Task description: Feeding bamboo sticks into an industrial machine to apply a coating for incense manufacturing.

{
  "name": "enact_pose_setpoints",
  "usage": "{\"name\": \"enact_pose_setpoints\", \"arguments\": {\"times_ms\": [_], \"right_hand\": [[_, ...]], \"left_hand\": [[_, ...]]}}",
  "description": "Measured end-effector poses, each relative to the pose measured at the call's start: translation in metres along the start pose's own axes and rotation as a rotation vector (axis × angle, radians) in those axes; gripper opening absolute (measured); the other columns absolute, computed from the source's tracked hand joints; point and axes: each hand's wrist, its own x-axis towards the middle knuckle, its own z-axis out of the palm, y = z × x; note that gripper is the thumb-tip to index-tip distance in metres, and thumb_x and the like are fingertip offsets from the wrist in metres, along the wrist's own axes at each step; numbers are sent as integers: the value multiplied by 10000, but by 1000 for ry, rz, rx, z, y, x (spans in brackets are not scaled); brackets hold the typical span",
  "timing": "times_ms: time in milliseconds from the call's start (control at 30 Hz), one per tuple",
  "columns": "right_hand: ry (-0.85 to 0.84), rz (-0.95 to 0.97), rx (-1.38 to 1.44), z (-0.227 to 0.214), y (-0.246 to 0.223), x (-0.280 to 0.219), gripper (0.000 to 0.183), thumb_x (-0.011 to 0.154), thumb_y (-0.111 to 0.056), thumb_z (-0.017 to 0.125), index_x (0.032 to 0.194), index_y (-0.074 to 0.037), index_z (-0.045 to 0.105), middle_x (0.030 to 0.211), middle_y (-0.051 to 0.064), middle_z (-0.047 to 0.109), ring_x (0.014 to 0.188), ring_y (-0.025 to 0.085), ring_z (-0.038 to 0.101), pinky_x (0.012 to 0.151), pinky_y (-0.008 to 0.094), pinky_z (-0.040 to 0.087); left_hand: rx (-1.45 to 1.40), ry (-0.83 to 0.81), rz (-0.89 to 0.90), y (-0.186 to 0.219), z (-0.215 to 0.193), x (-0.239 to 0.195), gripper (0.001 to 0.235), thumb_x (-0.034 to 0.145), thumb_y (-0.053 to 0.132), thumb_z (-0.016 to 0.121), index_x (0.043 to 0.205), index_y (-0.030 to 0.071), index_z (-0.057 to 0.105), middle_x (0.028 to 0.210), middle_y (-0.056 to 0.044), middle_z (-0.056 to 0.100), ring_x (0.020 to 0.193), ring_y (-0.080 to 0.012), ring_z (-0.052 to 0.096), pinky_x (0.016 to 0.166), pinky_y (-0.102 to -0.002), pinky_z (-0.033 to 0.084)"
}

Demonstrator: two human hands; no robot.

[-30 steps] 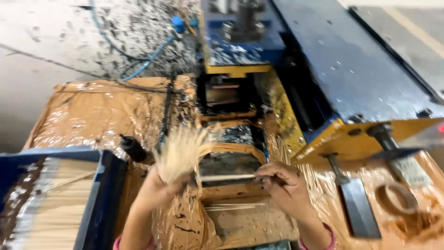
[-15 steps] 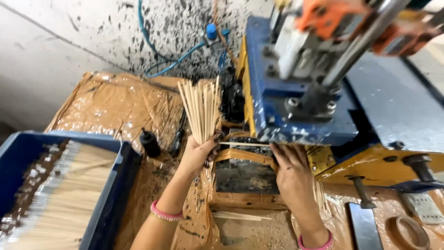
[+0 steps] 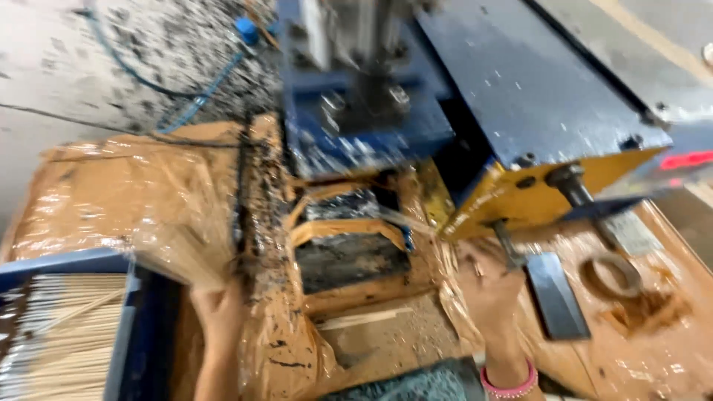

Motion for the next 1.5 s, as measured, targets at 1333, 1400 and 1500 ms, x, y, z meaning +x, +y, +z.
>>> {"name": "enact_pose_setpoints", "arguments": {"times_ms": [1333,1400,1500], "right_hand": [[-285,-247,-129,46,-61,70,264,972,-66,596,1198,-73,731,1071,160,753,1004,341,703,856,426,546],[-94,-521,-221,17,-62,59,292,925,-22,596,1177,-67,736,1106,144,768,1032,338,701,882,438,543],[35,-294,-111,-5,-7,6,326,863,29,644,1135,-108,761,1068,113,773,958,290,678,851,410,539]], "left_hand": [[-346,-208,-18,62,41,35,147,980,45,595,1068,-15,696,703,8,570,585,-69,488,516,-238,401],[-147,-139,171,16,34,-2,124,968,30,619,1058,-34,677,761,2,591,660,-77,516,579,-244,434],[1,-129,-86,-56,-6,-69,259,896,3,624,1145,-31,688,943,-79,756,884,-156,692,787,-313,527]]}}
